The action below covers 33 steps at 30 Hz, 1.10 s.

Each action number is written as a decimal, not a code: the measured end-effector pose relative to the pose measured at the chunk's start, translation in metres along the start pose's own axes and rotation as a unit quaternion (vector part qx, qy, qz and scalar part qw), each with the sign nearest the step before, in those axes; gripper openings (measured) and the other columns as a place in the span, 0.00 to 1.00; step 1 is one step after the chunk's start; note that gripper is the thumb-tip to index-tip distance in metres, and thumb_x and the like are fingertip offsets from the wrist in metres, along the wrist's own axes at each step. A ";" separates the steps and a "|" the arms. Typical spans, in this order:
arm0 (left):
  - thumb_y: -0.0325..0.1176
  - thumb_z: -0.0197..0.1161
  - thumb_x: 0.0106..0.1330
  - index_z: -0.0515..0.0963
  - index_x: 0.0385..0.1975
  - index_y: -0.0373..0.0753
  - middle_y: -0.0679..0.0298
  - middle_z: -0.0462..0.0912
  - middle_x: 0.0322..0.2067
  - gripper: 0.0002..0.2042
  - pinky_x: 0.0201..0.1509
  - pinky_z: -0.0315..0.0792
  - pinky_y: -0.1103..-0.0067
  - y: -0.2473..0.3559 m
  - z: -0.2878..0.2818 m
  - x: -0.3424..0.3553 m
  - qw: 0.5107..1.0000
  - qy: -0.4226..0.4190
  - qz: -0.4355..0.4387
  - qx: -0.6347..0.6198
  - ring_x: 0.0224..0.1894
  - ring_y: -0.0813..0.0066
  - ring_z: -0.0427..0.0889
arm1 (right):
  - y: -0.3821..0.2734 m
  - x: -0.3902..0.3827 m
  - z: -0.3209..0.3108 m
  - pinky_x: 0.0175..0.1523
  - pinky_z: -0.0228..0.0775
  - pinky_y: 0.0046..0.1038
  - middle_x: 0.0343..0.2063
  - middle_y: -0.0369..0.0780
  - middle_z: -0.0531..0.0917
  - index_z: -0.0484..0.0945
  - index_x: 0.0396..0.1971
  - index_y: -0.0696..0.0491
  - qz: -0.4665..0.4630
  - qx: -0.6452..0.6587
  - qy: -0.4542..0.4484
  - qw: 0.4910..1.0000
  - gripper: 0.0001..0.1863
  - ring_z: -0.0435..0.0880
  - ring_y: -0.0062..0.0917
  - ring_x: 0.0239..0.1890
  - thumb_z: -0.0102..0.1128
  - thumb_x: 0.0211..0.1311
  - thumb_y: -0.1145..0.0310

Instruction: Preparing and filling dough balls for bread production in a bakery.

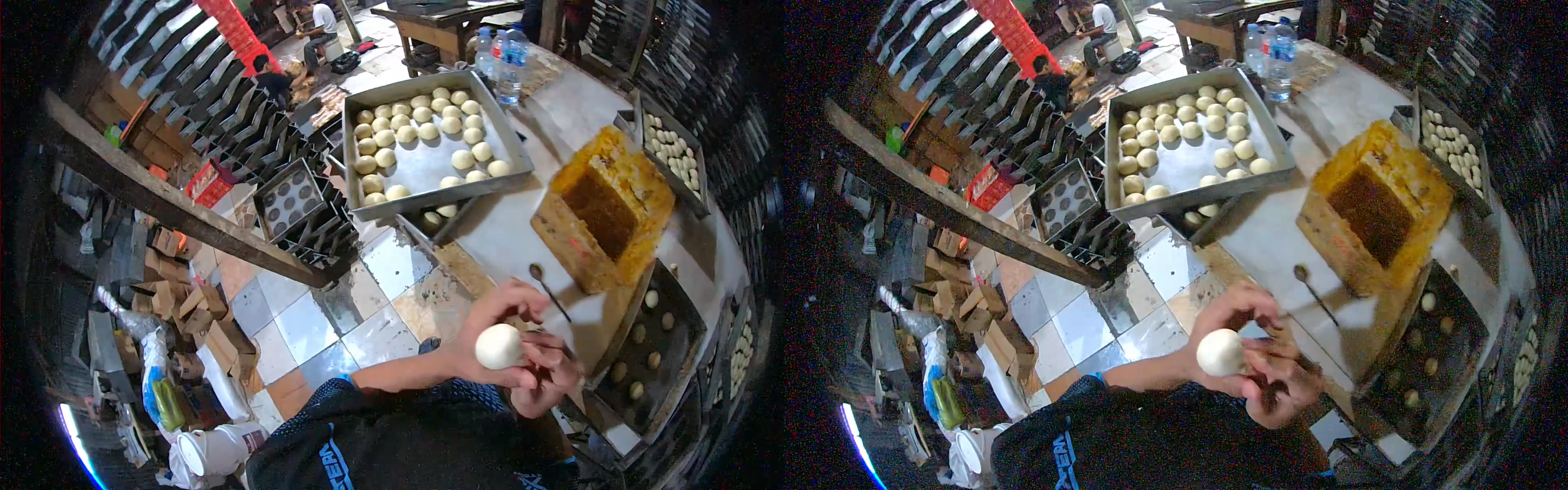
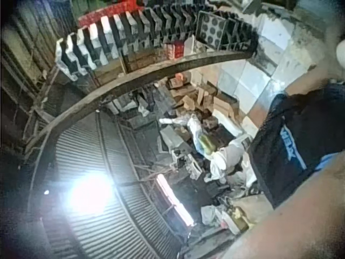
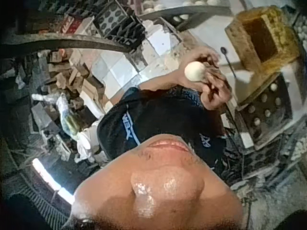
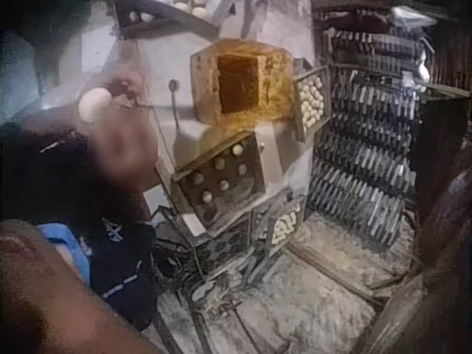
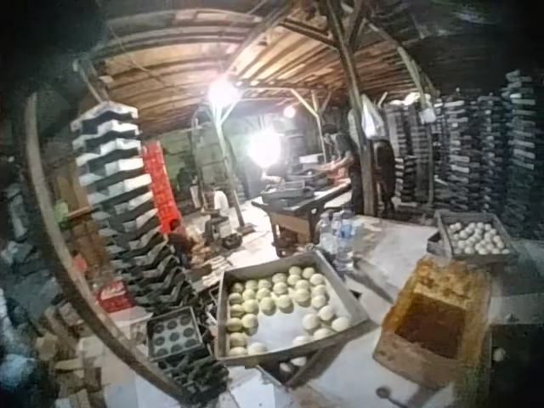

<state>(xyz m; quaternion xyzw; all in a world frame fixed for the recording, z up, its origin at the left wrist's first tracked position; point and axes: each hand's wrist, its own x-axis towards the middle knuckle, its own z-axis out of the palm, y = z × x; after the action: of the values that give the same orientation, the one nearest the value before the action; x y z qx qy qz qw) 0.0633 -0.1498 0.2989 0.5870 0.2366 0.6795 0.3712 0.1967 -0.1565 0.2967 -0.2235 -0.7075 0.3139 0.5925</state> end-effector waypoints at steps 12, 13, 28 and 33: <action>0.30 0.65 0.57 0.78 0.29 0.36 0.63 0.81 0.30 0.05 0.39 0.72 0.77 -0.159 0.253 -0.029 0.915 -0.179 -0.096 -0.348 0.35 0.73 0.78 | -0.007 -0.047 -0.248 0.57 0.66 0.42 0.48 0.56 0.74 0.74 0.44 0.67 -0.016 -0.288 -0.081 0.954 0.15 0.74 0.48 0.51 0.48 0.63 0.72; 0.30 0.66 0.57 0.78 0.28 0.36 0.63 0.80 0.28 0.05 0.39 0.73 0.77 -0.168 0.268 -0.039 0.912 -0.143 -0.190 -0.335 0.35 0.73 0.79 | -0.013 -0.061 -0.268 0.57 0.66 0.41 0.48 0.55 0.74 0.75 0.44 0.66 0.064 -0.305 -0.080 0.947 0.14 0.75 0.48 0.51 0.50 0.62 0.73; 0.33 0.70 0.49 0.69 0.53 0.35 0.50 0.79 0.33 0.30 0.37 0.73 0.69 -0.218 0.334 -0.067 0.794 -0.518 -0.306 0.087 0.34 0.61 0.80 | 0.075 -0.214 -0.488 0.47 0.70 0.26 0.37 0.41 0.80 0.75 0.44 0.57 0.356 -0.197 0.375 0.833 0.16 0.80 0.27 0.38 0.44 0.69 0.60; 0.40 0.68 0.54 0.72 0.47 0.37 0.51 0.78 0.34 0.23 0.40 0.72 0.68 -0.197 0.281 -0.027 0.890 -0.404 -0.212 0.026 0.37 0.57 0.79 | 0.169 -0.238 -0.553 0.62 0.59 0.40 0.57 0.49 0.68 0.63 0.59 0.57 0.347 -0.636 -0.065 0.686 0.23 0.63 0.42 0.62 0.44 0.70 0.60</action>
<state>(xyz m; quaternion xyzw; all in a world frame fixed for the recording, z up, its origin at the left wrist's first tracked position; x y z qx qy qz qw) 0.3821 -0.0821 0.1884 0.7564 0.2026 0.2825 0.5541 0.7758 -0.1024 0.0671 -0.7554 -0.6459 -0.0141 0.1090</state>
